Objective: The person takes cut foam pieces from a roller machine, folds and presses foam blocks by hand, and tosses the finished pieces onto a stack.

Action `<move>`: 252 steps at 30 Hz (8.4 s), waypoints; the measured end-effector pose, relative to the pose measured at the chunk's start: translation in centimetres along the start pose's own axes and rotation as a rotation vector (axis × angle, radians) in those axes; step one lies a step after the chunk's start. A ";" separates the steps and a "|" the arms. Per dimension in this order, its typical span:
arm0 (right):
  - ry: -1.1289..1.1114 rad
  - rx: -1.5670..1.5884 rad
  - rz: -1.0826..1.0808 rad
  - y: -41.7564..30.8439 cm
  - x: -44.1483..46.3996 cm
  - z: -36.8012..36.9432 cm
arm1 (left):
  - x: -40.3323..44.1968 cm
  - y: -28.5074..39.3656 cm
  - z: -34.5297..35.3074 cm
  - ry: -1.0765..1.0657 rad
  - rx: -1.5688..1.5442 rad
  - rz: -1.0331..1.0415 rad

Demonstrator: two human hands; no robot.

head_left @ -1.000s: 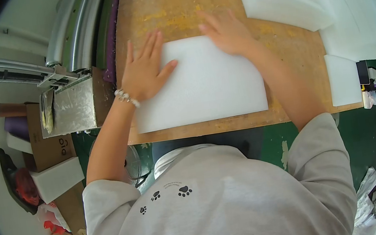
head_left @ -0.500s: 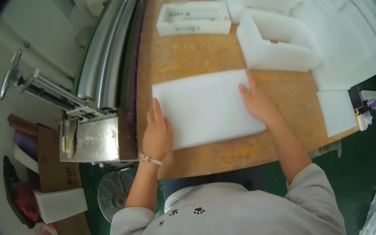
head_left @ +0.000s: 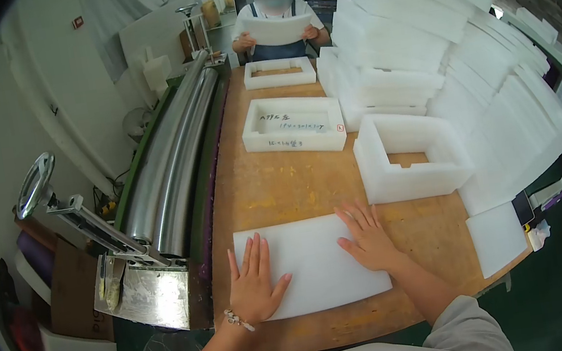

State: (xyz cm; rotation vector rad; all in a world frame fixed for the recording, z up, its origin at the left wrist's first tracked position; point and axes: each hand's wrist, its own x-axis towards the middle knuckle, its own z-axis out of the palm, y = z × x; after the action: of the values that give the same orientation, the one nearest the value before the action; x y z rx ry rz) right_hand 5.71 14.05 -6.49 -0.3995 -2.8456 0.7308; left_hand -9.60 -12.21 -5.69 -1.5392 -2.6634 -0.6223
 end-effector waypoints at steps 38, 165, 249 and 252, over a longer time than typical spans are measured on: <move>0.291 -0.406 0.276 -2.9 -5.5 1.7 | -5.8 0.0 -0.9 0.141 -0.088 -0.230; 0.854 0.951 -0.831 -16.7 -1.6 -15.4 | 5.4 -3.0 2.2 0.127 -0.020 -0.118; 0.574 -0.594 -0.151 -5.0 1.3 -7.5 | 14.0 4.0 -7.3 0.290 -1.978 -0.363; 0.669 -0.534 -0.385 -5.0 1.1 -8.8 | 14.9 5.3 -7.5 0.304 -1.894 -0.322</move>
State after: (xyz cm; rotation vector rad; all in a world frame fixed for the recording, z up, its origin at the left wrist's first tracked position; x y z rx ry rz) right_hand 5.66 14.06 3.66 -0.1124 -2.3100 -0.2198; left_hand -14.37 -0.02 5.94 -0.5404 -1.5305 -3.4079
